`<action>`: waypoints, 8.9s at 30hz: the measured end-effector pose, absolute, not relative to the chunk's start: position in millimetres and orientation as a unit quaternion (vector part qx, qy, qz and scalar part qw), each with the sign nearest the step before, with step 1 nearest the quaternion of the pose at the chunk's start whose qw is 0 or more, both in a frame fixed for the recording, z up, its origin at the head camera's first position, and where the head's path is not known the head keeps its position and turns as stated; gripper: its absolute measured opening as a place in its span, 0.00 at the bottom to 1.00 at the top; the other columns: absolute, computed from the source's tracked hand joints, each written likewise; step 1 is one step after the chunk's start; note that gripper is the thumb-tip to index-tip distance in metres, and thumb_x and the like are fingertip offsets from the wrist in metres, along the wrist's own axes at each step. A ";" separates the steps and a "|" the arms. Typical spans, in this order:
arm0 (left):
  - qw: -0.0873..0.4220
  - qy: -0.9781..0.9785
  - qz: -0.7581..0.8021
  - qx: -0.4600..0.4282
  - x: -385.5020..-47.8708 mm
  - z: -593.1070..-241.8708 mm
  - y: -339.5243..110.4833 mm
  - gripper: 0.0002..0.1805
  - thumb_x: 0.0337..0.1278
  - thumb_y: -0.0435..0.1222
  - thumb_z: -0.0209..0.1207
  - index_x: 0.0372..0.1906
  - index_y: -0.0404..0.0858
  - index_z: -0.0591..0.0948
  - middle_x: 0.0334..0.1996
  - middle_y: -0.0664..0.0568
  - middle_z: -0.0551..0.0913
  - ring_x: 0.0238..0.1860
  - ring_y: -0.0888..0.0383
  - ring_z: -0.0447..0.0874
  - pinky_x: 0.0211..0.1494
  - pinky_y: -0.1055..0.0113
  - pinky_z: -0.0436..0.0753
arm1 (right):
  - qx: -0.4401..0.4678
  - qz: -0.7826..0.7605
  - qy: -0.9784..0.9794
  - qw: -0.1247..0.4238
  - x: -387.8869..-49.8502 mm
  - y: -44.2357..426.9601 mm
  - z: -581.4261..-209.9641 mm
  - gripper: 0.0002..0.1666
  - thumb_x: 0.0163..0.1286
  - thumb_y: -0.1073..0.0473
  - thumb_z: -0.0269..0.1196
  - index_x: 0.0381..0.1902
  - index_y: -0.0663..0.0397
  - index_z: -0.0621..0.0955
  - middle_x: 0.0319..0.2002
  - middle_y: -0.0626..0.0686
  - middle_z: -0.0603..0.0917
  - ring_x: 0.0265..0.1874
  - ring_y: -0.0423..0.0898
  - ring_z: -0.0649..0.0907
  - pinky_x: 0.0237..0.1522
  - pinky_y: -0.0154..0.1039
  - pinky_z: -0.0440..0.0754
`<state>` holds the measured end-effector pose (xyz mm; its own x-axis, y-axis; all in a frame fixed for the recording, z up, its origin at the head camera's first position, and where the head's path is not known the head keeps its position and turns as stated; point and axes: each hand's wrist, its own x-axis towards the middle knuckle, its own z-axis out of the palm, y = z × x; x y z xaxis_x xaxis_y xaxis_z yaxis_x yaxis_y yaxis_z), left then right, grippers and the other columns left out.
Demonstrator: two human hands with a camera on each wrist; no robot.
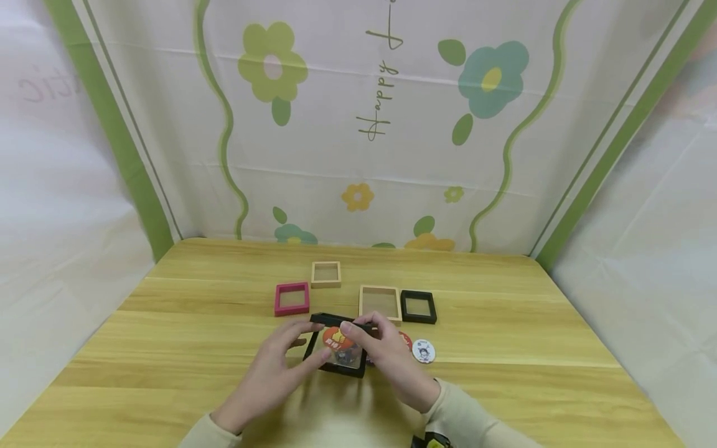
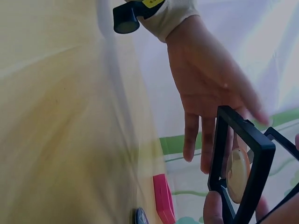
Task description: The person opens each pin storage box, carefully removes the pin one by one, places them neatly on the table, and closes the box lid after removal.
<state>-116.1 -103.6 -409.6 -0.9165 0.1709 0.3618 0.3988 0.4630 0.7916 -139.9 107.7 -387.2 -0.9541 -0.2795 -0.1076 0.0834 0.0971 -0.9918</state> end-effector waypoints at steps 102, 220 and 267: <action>-0.042 -0.880 -0.472 -0.013 -160.8 -411.0 -113.4 0.04 0.56 0.35 0.69 0.32 0.39 0.85 0.30 0.53 0.82 0.33 0.56 0.80 0.35 0.62 0.80 | -0.070 -0.690 0.721 -0.008 -182.9 162.4 -367.9 0.27 0.65 0.45 0.68 0.49 0.58 0.73 0.49 0.60 0.76 0.48 0.57 0.77 0.50 0.49 0.76; 0.081 -0.857 -0.507 -0.045 -128.1 -406.0 -139.0 0.14 0.71 0.41 0.57 0.50 0.36 0.83 0.47 0.47 0.83 0.49 0.52 0.81 0.51 0.55 0.81 | -0.096 -0.510 0.854 0.036 -321.7 169.6 -355.2 0.41 0.55 0.25 0.65 0.45 0.55 0.74 0.47 0.56 0.78 0.42 0.52 0.80 0.45 0.49 0.76; 0.060 -0.859 -0.505 -0.053 -123.3 -409.6 -130.2 0.08 0.67 0.34 0.61 0.47 0.38 0.83 0.43 0.52 0.83 0.45 0.55 0.81 0.47 0.59 0.83 | -0.181 -0.405 0.889 0.114 -372.0 161.4 -400.2 0.36 0.68 0.35 0.60 0.62 0.56 0.78 0.62 0.58 0.75 0.59 0.56 0.75 0.54 0.50 0.77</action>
<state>-123.3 -130.2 -409.6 -0.9870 0.0309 0.1576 0.1527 0.4835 0.8619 -372.0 161.4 -400.2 -0.9088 -0.4134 -0.0567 -0.2287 0.6070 -0.7611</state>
